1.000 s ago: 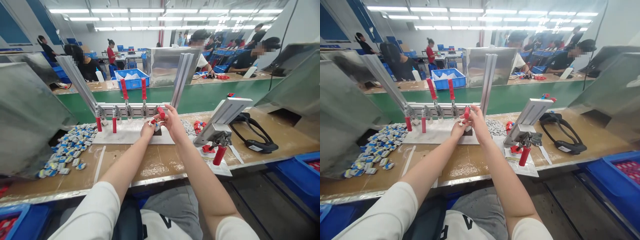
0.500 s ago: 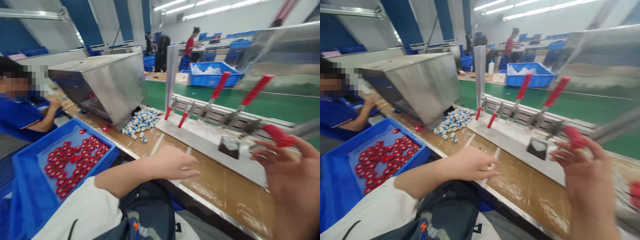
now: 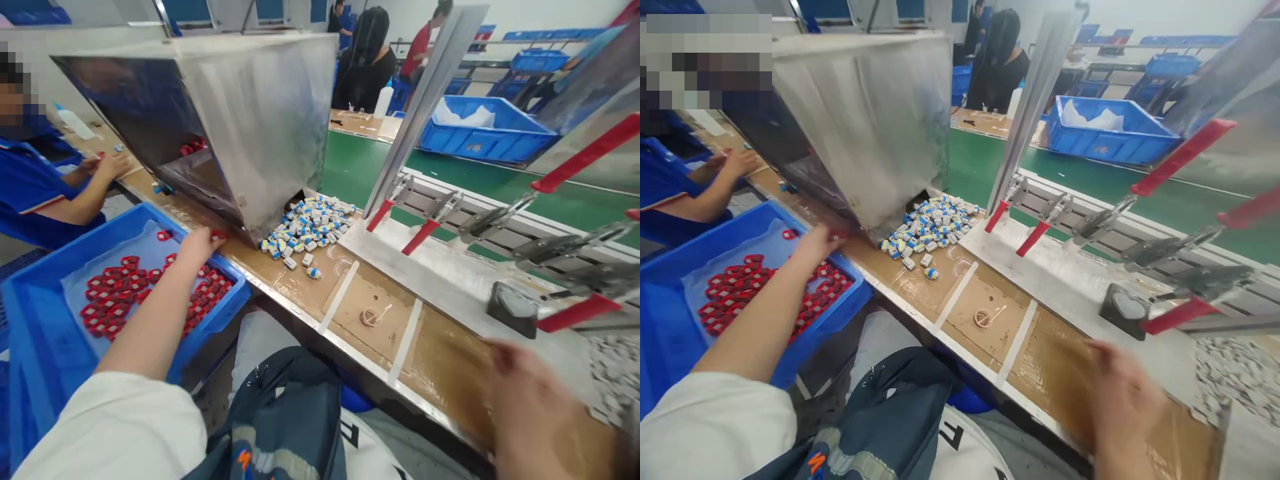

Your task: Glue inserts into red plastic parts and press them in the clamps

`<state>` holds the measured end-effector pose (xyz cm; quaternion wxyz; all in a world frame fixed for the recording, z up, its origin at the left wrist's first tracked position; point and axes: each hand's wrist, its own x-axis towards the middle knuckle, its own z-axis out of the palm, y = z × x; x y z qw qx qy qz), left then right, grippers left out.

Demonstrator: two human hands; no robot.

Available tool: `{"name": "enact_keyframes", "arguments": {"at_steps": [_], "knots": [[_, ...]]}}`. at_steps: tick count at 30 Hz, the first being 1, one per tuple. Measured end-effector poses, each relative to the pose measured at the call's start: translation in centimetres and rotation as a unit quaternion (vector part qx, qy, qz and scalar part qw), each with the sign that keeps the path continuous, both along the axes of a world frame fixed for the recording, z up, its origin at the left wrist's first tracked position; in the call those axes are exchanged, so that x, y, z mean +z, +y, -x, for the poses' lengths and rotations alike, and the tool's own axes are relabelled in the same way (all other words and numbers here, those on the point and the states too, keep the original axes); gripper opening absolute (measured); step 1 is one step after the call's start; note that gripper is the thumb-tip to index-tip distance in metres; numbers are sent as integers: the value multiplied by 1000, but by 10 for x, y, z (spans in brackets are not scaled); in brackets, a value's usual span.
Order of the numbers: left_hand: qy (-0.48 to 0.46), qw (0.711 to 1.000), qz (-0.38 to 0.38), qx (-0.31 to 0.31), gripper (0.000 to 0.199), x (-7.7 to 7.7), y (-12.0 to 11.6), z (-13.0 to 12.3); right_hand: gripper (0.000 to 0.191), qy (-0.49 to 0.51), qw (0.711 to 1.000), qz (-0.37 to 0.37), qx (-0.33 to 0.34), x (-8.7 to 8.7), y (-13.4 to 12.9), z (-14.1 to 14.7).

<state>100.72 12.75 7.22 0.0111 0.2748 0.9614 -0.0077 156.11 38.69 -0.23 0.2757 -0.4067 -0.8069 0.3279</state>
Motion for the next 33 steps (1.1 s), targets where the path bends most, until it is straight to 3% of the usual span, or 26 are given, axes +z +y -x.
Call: {"name": "enact_keyframes", "arguments": {"at_steps": [1, 2, 4, 6, 9, 11, 13, 17, 19, 22, 25, 33], "knots": [[21, 999, -26, -8, 51, -1, -6, -10, 46, 15, 998, -40, -55, 3, -5, 10], [46, 996, -73, -28, 51, -1, -10, -24, 45, 17, 995, -69, -63, 6, -9, 24], [58, 969, -211, -113, 44, -2, -10, -61, 43, -65, 995, -44, 57, 12, -11, 57], [-29, 913, -335, -231, 37, -10, 6, -108, 42, -119, 984, -47, 123, 17, -7, 88], [-204, 829, -406, -328, 34, -33, 55, -179, 42, -170, 966, -72, 183, 18, 1, 114], [-274, 798, -417, -337, 35, -54, 96, -213, 40, -172, 956, -93, 220, 16, 3, 119], [-313, 786, -413, -336, 37, -72, 132, -231, 40, -144, 948, -108, 261, 14, 4, 118], [-332, 778, -403, -350, 33, -93, 169, -239, 48, -55, 943, -100, 313, 12, 7, 111], [-337, 770, -411, -353, 33, -97, 172, -238, 52, -13, 955, -97, 280, 10, 9, 110], [-346, 765, -416, -349, 37, -99, 172, -237, 55, 60, 981, -92, 162, 5, 12, 113], [-344, 773, -403, -348, 39, -98, 171, -238, 56, 107, 989, -80, 68, 0, 14, 120], [-327, 764, -404, -382, 32, -93, 171, -241, 57, 98, 990, -78, 62, -7, 17, 135]]}}
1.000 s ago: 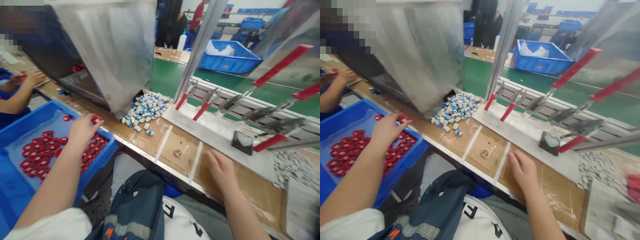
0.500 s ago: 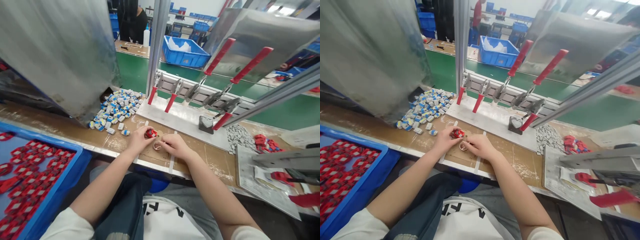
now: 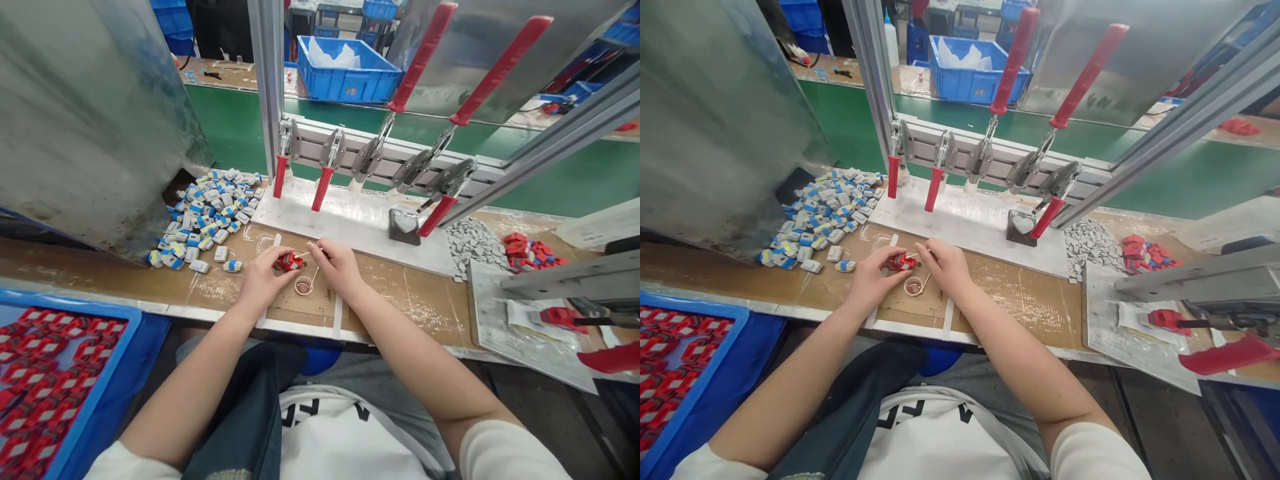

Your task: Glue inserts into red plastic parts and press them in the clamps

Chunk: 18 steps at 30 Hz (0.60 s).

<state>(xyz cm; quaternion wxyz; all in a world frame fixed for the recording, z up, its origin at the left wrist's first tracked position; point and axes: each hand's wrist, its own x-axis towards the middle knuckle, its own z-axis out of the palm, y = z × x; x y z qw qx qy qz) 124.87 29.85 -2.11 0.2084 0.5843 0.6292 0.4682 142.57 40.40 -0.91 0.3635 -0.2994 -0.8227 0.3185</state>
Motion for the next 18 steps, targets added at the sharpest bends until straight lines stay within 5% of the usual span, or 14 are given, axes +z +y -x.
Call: {"name": "enact_keyframes", "arguments": {"at_steps": [18], "knots": [[27, 999, -25, -5, 32, 0, 0, -2, 56, 9, 1000, 8, 29, -2, -1, 0]]}}
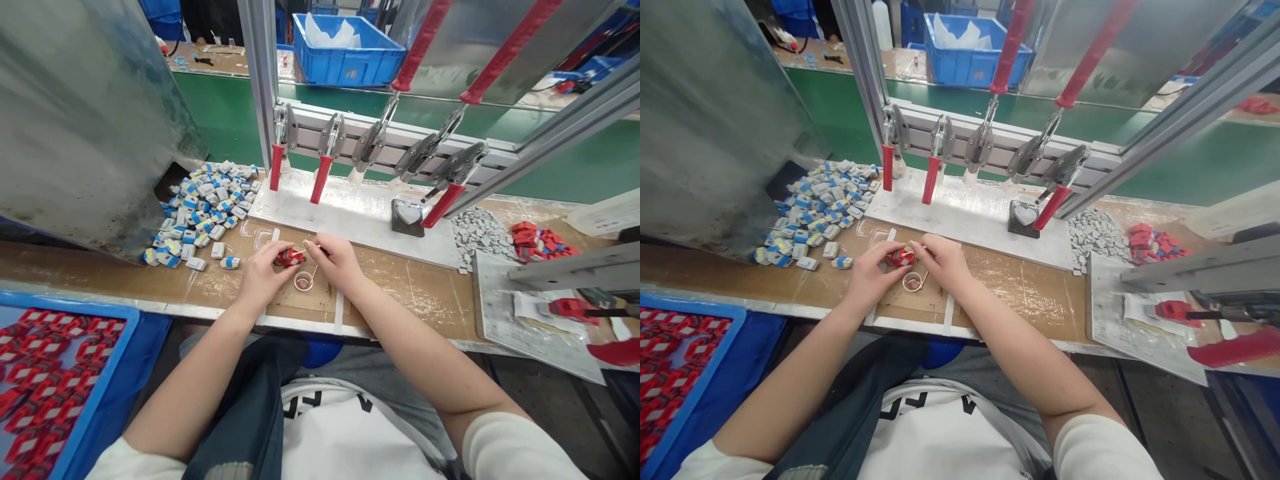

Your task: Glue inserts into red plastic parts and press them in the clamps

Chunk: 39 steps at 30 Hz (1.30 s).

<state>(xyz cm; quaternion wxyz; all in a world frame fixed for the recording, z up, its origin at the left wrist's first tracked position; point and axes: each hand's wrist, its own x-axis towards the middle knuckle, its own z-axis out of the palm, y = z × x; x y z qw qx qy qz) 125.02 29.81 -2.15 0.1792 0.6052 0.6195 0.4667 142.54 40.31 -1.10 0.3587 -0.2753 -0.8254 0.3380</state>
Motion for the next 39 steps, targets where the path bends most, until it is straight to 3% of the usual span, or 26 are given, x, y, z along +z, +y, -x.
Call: {"name": "enact_keyframes", "arguments": {"at_steps": [9, 16, 22, 30, 34, 39], "knots": [[18, 999, -24, 19, 32, 1, 0, 0, 56, -2, 1000, 1, 31, -1, 1, 0], [13, 999, -18, 30, 32, 3, -1, 0, 50, -2, 1000, -17, 7, 4, 2, -8], [-8, 1000, -1, 25, 39, -1, 0, 1, 46, -40, 985, -72, 152, 9, -3, -17], [-21, 1000, -4, 21, 45, -8, 1, 4, 43, -66, 972, -137, 178, 8, -4, -16], [-17, 1000, -8, 14, 44, -6, 0, 4, 46, -23, 983, -111, 143, 7, -4, -16], [-16, 1000, -11, 7, 41, -3, 0, 2, 46, 49, 997, -52, -10, 6, 1, -11]]}}
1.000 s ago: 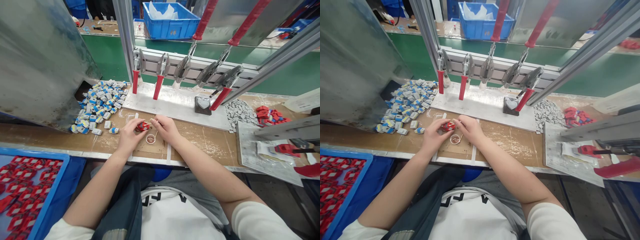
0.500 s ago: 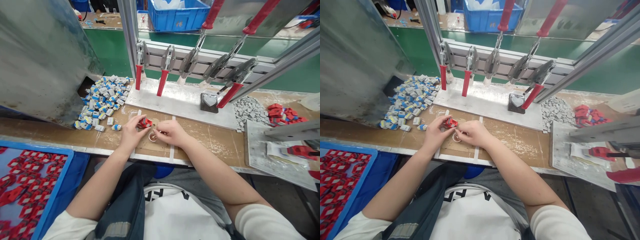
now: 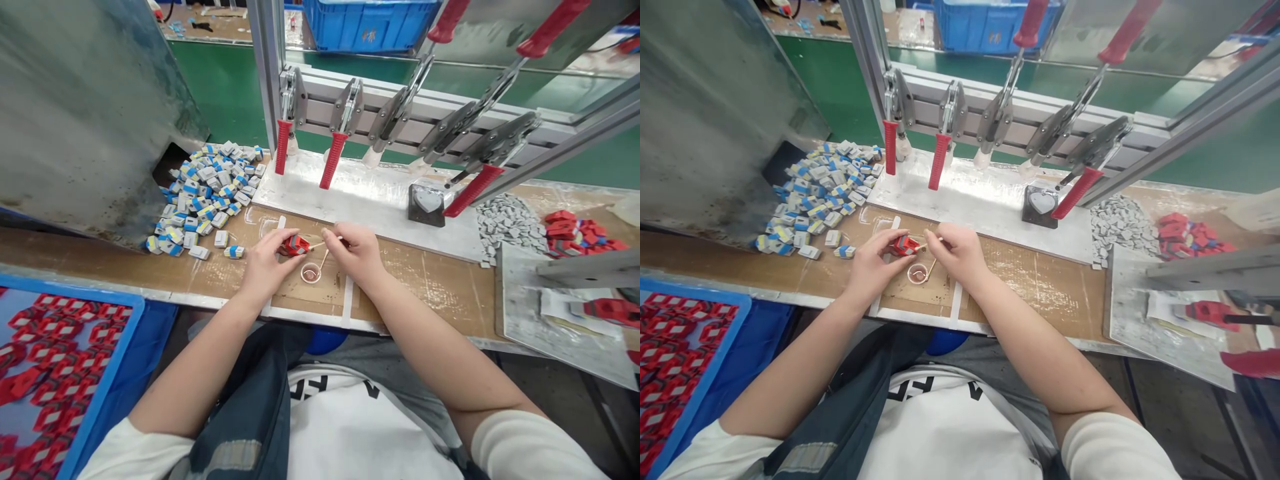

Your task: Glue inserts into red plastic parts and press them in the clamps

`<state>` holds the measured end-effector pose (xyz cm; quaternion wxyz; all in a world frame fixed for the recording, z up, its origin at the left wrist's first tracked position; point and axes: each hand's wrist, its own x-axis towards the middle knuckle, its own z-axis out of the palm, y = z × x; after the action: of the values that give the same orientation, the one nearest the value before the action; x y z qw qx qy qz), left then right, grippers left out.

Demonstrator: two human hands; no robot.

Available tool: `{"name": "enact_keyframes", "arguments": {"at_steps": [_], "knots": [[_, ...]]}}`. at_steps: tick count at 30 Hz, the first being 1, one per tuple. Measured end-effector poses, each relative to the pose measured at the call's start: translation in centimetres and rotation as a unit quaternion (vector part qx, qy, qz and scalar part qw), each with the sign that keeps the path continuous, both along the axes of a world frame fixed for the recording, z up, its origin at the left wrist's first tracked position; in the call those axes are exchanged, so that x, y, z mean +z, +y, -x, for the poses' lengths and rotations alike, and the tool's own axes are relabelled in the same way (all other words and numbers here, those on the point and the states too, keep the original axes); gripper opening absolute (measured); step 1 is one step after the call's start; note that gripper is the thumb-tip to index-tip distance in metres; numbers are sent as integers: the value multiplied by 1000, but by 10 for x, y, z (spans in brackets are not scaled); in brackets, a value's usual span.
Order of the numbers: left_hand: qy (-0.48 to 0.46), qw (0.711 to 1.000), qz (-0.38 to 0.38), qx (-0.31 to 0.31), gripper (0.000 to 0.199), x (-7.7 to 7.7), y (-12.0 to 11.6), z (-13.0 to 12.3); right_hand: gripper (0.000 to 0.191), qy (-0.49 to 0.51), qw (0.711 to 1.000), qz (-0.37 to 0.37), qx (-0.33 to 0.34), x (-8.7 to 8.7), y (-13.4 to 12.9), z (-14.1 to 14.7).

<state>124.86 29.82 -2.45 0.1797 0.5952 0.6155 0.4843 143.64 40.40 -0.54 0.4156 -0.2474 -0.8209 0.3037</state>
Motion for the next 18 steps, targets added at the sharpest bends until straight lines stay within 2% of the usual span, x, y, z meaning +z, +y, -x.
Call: {"name": "enact_keyframes", "arguments": {"at_steps": [9, 18], "knots": [[40, 999, -3, -10, 42, 1, -1, 0, 46, -4, 1000, 24, 4, -3, 4, 8], [58, 998, -11, -8, 41, 4, -1, 0, 44, -29, 999, -33, -11, -4, 5, 5]]}}
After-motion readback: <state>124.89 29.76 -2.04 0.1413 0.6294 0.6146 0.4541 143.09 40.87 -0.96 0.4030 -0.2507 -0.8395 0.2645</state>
